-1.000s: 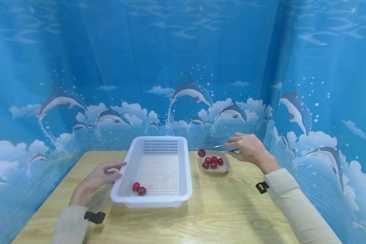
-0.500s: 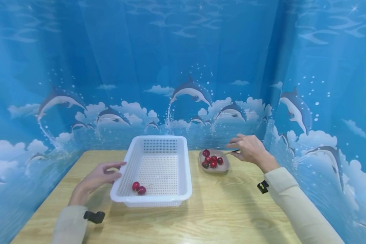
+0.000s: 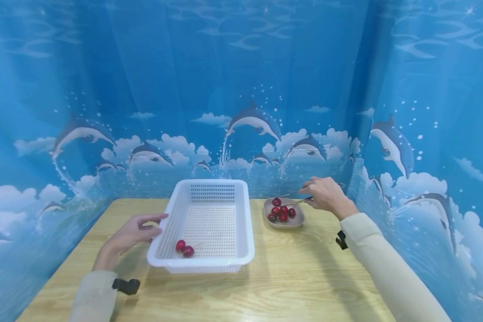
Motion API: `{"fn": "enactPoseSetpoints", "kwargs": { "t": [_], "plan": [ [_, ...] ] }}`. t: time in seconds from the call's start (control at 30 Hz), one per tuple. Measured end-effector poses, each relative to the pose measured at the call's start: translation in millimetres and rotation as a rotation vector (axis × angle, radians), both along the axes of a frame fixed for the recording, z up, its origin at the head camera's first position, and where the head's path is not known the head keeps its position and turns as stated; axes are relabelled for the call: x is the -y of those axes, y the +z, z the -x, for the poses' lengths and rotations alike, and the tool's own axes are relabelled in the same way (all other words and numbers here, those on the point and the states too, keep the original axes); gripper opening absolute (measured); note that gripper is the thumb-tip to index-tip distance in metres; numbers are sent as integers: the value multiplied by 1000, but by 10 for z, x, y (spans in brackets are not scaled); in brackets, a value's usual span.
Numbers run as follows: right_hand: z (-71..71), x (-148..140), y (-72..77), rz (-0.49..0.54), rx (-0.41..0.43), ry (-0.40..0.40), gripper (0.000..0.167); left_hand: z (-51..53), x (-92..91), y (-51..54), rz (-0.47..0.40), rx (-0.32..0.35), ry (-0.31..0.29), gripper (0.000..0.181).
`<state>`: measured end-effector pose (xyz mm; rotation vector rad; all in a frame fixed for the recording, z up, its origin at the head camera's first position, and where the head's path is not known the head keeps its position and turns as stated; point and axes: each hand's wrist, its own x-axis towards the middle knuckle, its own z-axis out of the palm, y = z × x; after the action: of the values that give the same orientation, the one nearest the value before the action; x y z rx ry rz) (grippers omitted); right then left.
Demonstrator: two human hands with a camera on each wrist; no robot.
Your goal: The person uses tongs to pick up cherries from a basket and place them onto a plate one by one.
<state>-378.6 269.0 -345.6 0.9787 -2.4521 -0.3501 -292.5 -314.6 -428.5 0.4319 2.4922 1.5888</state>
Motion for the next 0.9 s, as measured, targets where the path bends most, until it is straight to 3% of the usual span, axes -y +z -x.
{"fn": "enactPoseSetpoints", "kwargs": {
  "t": [0.37,0.9],
  "plan": [
    [156,49,-63,-77,89,-106,25,-1,-3,0,-7,2,-1,62],
    [105,46,-81,-98,107,-148,33,1,0,0,-19,24,-5,62]
  ]
}}
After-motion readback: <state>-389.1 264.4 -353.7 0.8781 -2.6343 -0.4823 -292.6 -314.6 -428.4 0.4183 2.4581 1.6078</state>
